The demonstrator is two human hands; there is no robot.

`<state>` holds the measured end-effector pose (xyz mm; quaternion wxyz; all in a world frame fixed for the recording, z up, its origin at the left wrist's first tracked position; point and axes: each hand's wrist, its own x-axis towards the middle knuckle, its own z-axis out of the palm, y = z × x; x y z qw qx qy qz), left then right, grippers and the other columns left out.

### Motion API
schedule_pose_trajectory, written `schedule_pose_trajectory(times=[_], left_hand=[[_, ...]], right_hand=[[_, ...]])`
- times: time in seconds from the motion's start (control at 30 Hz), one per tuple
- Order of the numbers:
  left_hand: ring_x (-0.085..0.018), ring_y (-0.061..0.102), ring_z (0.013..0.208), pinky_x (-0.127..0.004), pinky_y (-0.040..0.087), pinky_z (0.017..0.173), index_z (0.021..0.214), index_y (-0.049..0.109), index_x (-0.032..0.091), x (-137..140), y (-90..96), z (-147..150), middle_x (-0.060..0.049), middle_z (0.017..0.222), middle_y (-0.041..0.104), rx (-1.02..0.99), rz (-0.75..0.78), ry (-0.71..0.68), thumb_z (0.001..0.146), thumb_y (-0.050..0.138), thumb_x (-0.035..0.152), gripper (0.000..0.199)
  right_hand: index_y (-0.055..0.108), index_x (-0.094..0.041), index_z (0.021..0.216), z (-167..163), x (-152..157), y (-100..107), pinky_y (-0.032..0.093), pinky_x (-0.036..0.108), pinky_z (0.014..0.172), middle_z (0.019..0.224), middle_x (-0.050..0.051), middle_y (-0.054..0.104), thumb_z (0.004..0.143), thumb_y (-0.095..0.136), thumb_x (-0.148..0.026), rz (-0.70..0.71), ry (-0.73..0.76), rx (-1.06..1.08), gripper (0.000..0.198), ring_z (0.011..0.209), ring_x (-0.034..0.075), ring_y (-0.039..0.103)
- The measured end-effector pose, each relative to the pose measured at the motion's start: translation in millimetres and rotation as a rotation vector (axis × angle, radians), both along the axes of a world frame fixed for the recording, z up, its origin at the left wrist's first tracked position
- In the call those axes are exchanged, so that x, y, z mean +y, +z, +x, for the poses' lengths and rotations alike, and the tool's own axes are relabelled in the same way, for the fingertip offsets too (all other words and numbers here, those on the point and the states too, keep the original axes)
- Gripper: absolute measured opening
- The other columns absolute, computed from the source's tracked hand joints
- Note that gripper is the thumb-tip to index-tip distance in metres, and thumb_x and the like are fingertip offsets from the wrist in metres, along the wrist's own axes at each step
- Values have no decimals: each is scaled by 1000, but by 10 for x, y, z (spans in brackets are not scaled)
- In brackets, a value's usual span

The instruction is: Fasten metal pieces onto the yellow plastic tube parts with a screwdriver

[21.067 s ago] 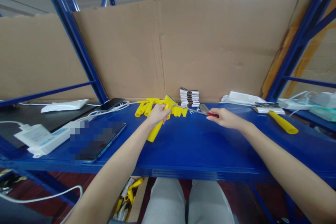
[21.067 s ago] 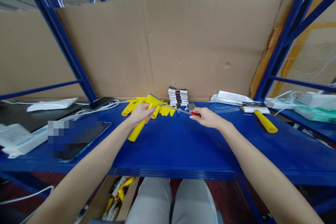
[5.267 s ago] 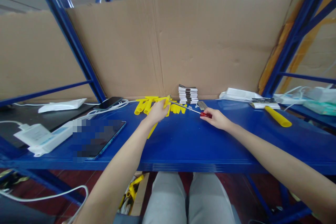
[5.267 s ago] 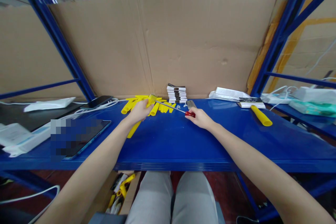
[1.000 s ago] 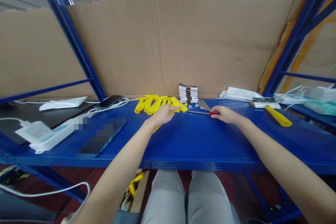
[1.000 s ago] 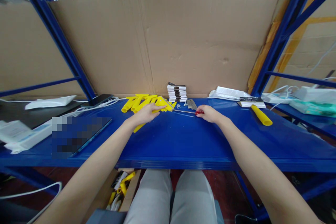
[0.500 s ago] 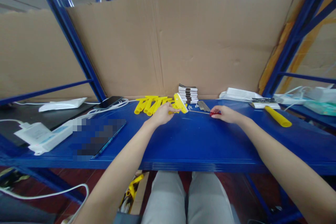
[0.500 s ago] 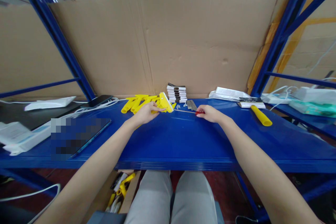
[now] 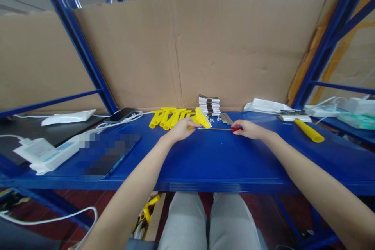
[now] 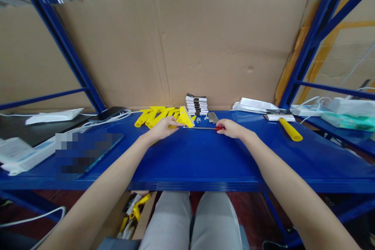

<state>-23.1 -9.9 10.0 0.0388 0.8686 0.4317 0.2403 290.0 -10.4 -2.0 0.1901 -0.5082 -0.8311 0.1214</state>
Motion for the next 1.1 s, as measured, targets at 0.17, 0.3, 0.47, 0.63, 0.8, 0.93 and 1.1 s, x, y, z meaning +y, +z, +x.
schedule_pose_trajectory(times=[0.17, 0.3, 0.47, 0.63, 0.8, 0.93, 1.1], left_hand=[[-18, 63, 89, -35, 49, 91, 106, 75, 24, -36, 18, 9, -6, 95, 71, 0, -19, 5, 83, 59, 14, 30], [-18, 65, 90, -34, 51, 90, 109, 74, 24, -83, 51, 16, -6, 96, 73, -1, -59, 11, 83, 57, 14, 32], [-20, 66, 92, -35, 50, 91, 107, 75, 23, -94, 46, 37, -5, 98, 75, 0, -49, -25, 81, 57, 11, 34], [-21, 67, 97, -36, 50, 95, 108, 75, 23, -66, 3, 41, -5, 102, 75, 24, -36, -41, 81, 55, 9, 36], [-23, 68, 97, -38, 49, 95, 109, 74, 21, -89, 5, 44, -7, 103, 75, 17, -59, -9, 82, 56, 10, 35], [-22, 68, 99, -35, 49, 96, 110, 74, 19, -116, 25, 58, -8, 104, 75, 32, -75, 9, 82, 56, 9, 35], [-22, 67, 97, -36, 50, 94, 109, 74, 21, -101, 14, 55, -6, 103, 75, 46, -56, -23, 81, 57, 11, 34]], right_hand=[[67, -18, 106, -19, 112, -53, 52, 34, 86, 104, 10, 72, 78, 63, -20, 39, 5, -64, 28, 92, 22, 68], [66, -16, 111, -67, 204, -64, 52, 34, 87, 108, 12, 71, 77, 67, -24, 58, 34, -136, 35, 95, 23, 67], [68, -16, 109, -277, 245, 27, 51, 33, 86, 109, 12, 71, 79, 68, -29, 87, 105, -164, 33, 97, 23, 67], [72, -14, 92, -561, 424, 162, 48, 27, 77, 95, 11, 73, 87, 53, -18, 221, 82, -128, 20, 83, 19, 66], [72, -14, 79, -729, 640, 137, 43, 24, 69, 83, 8, 73, 84, 54, -13, 270, 36, -161, 19, 75, 17, 64], [73, -15, 83, -738, 666, 32, 43, 24, 69, 85, 8, 74, 85, 55, -15, 291, 42, -168, 19, 76, 17, 64], [74, -17, 87, -739, 658, -22, 43, 24, 70, 92, 7, 74, 86, 57, -19, 259, 47, -195, 17, 82, 18, 64]])
